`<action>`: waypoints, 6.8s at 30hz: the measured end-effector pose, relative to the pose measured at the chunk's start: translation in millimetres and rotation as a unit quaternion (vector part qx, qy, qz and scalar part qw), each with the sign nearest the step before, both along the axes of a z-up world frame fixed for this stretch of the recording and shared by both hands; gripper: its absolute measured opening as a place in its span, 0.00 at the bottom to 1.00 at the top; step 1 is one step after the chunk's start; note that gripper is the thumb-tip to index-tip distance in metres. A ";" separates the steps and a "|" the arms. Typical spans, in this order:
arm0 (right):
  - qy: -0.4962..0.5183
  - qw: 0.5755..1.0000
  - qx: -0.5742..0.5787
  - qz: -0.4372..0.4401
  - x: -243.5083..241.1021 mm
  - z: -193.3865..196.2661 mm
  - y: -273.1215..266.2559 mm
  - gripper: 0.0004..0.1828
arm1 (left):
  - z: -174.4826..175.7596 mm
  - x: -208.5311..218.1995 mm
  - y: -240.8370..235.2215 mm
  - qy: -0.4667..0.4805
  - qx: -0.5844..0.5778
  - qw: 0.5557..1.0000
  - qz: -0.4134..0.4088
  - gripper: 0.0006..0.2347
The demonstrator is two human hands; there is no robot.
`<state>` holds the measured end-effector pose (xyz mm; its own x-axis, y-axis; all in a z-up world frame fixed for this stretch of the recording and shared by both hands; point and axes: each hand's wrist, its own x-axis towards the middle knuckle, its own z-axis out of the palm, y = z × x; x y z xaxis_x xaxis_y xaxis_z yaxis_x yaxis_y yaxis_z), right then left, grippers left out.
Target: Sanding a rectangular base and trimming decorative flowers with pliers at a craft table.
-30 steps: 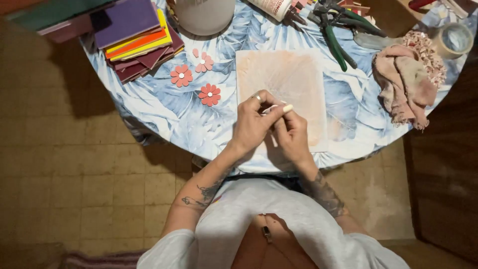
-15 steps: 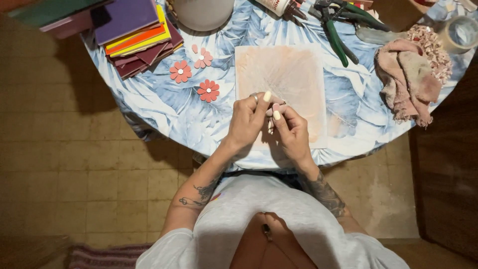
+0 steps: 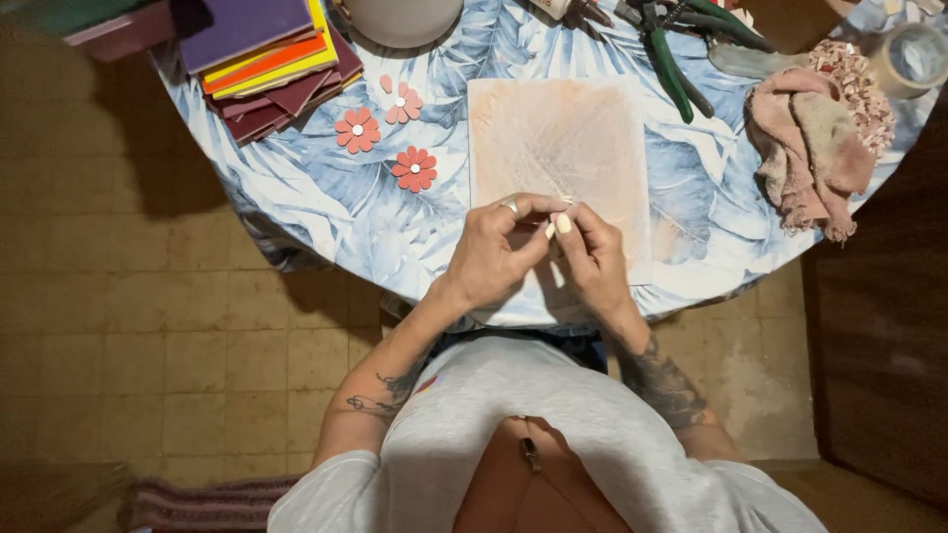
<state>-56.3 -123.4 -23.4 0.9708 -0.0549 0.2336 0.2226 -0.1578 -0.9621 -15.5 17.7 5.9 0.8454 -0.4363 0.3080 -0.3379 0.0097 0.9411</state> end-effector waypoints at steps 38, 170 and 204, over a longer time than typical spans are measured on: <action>-0.144 0.517 -0.815 0.219 59.9 35.2 -118.5 0.09 | -27.7 -7.0 33.0 -0.240 0.442 0.863 -0.055 0.23; 0.122 0.985 0.049 0.108 72.9 28.1 -10.7 0.05 | -10.4 37.1 25.8 -0.175 0.121 0.962 0.169 0.09; -0.296 0.757 -0.527 0.247 75.5 -12.2 -35.5 0.05 | -47.3 -17.7 37.2 -0.281 0.404 0.870 0.020 0.16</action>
<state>19.2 -158.9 -35.5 0.5207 0.8005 0.2969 0.8477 -0.5261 -0.0681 -33.3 54.9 -41.4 0.6800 -0.6760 0.2840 -0.7317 -0.6009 0.3217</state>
